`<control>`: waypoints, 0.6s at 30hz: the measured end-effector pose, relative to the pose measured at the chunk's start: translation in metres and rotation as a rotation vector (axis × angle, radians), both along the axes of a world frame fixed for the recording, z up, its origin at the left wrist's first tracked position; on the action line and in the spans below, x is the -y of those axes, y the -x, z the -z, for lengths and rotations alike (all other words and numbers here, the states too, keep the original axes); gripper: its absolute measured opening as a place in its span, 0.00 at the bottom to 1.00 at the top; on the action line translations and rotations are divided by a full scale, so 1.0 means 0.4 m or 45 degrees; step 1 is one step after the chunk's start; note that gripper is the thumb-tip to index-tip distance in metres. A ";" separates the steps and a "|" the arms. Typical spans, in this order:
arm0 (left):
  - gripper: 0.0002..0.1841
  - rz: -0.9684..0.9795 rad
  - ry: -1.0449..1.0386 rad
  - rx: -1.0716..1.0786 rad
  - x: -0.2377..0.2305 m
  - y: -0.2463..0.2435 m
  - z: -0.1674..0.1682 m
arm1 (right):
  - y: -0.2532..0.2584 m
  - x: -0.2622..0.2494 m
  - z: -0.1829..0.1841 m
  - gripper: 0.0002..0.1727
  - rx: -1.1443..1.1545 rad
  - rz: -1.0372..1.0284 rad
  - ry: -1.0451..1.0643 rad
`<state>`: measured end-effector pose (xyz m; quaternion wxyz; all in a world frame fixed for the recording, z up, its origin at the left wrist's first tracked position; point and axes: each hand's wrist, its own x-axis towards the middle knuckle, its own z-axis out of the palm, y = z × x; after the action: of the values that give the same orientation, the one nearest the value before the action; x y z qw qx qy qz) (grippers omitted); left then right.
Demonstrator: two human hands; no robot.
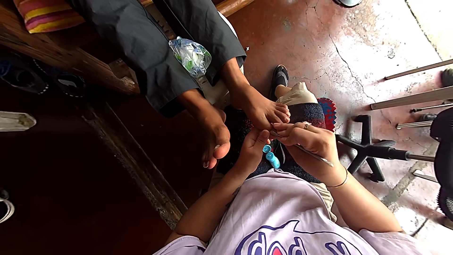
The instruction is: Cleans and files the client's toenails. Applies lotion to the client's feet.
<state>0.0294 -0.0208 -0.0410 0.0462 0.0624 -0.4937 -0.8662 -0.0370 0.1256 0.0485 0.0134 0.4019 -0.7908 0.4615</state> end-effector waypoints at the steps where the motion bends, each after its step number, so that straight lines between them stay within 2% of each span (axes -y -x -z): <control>1: 0.09 -0.001 0.005 0.004 -0.001 0.000 0.000 | -0.001 0.001 0.003 0.09 -0.020 -0.003 -0.005; 4: 0.09 0.004 -0.010 -0.012 0.001 0.003 -0.001 | 0.009 -0.006 -0.002 0.07 0.068 -0.022 0.026; 8: 0.09 0.002 -0.002 0.026 0.006 0.005 -0.004 | 0.004 0.008 0.002 0.09 -0.017 0.003 -0.034; 12: 0.13 0.014 0.007 -0.016 -0.002 0.001 0.001 | 0.020 -0.023 0.020 0.07 0.170 -0.008 0.029; 15: 0.14 -0.014 0.014 -0.045 0.004 0.011 -0.013 | 0.035 0.001 0.022 0.07 0.035 0.016 0.006; 18: 0.12 -0.024 0.041 -0.036 0.006 0.014 -0.021 | 0.039 0.009 -0.002 0.04 0.122 -0.023 -0.030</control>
<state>0.0238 -0.0232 -0.0328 0.0622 0.0541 -0.5063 -0.8584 -0.0525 0.1222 0.0492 -0.0333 0.3866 -0.7922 0.4709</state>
